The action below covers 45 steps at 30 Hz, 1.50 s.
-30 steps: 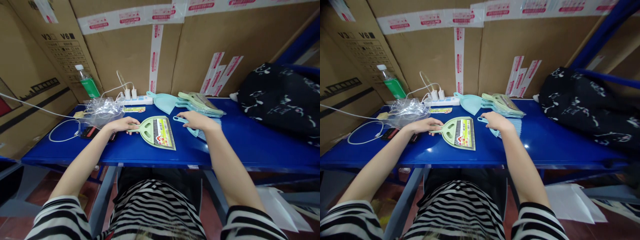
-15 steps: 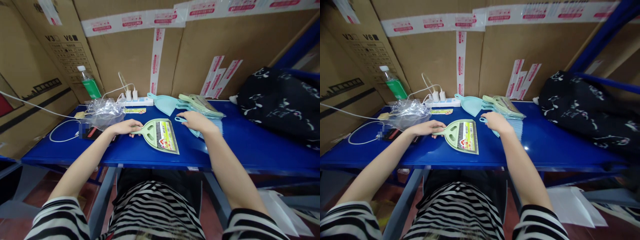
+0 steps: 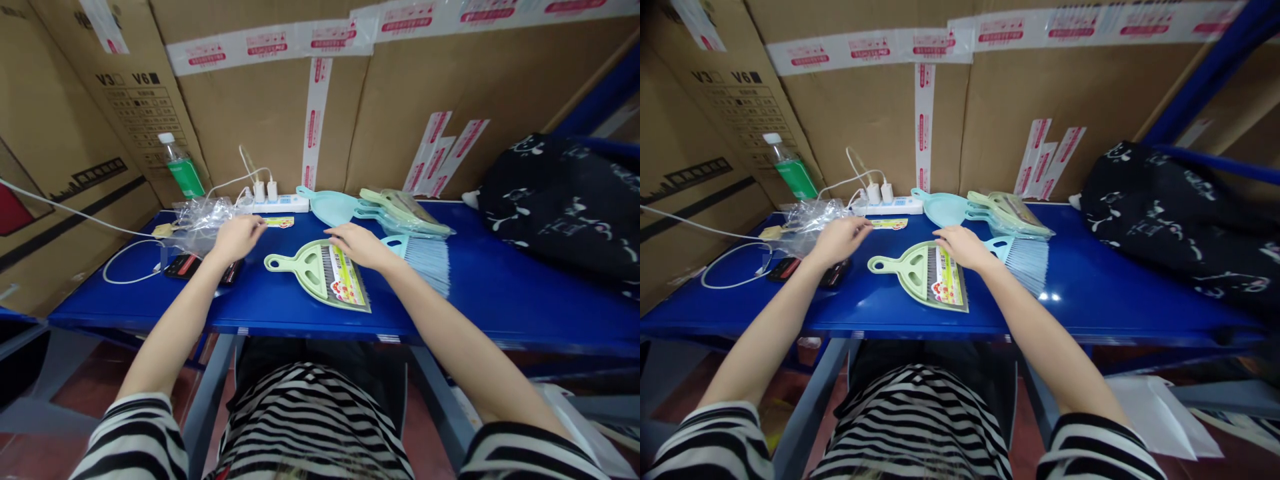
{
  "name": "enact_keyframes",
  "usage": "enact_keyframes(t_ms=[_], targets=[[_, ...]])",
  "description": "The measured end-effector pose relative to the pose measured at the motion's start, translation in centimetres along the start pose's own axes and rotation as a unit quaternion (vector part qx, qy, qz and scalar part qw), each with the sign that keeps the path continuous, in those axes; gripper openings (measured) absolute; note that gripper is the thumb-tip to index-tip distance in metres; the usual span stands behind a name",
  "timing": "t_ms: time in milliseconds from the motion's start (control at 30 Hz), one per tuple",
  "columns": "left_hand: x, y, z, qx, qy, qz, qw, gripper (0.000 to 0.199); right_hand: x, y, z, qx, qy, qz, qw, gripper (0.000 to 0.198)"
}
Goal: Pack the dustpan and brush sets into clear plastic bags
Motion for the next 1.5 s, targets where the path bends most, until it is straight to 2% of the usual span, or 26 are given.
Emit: enact_keyframes(t_ms=[33, 100, 200, 300, 467, 700, 900, 1000, 1133, 1267, 1500], targets=[[1.1, -0.8, 0.0, 0.034, 0.052, 0.036, 0.997, 0.030, -0.1, 0.2, 0.1, -0.006, -0.002, 0.003, 1.000, 0.039], [2.1, -2.0, -0.1, 0.086, 0.095, 0.085, 0.988, 0.031, -0.3, 0.4, 0.2, -0.013, -0.006, 0.014, 1.000, 0.037], [1.4, -3.2, -0.1, 0.139, 0.049, 0.121, 0.982, 0.034, -0.5, 0.7, 0.4, -0.009, 0.008, 0.042, 0.999, 0.032], [0.3, -3.5, -0.1, 0.165, -0.011, 0.166, 0.972, 0.040, -0.7, 1.1, 0.7, -0.003, 0.027, 0.061, 0.998, 0.028], [-0.3, -3.7, 0.1, 0.188, -0.044, 0.237, 0.952, 0.043, -0.6, 1.6, 0.8, 0.002, 0.049, 0.073, 0.996, 0.026], [-0.7, -4.9, 0.4, 0.199, -0.025, 0.244, 0.949, 0.040, -0.6, 1.9, 0.4, -0.011, 0.047, 0.099, 0.994, 0.024], [-0.1, -5.2, 0.6, 0.198, -0.012, 0.241, 0.950, 0.040, -0.4, 1.9, 0.5, -0.018, 0.049, 0.110, 0.993, 0.024], [0.2, -4.3, 0.6, 0.170, 0.005, 0.226, 0.959, 0.041, -0.1, 2.0, 0.5, -0.025, 0.054, 0.111, 0.992, 0.023], [-0.6, -1.7, 0.5, 0.062, 0.010, 0.153, 0.986, 0.038, 0.7, 2.3, 0.2, -0.037, 0.067, 0.108, 0.991, 0.022], [-1.7, 0.5, 0.2, -0.022, -0.005, 0.066, 0.998, 0.032, 1.9, 2.6, -0.3, -0.047, 0.085, 0.100, 0.990, 0.022], [-2.1, 1.4, -0.2, -0.071, 0.011, 0.027, 0.997, 0.027, 4.6, 3.3, -1.5, -0.053, 0.142, 0.096, 0.984, 0.021]])
Point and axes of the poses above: each hand's wrist, its own z-axis towards the middle knuckle, its own x-axis out of the back of the hand, y = z × x, the point moved 8 cm from there along z, towards the middle knuckle, and after that the axes turned 8 degrees about x, right-handed, at the moved point
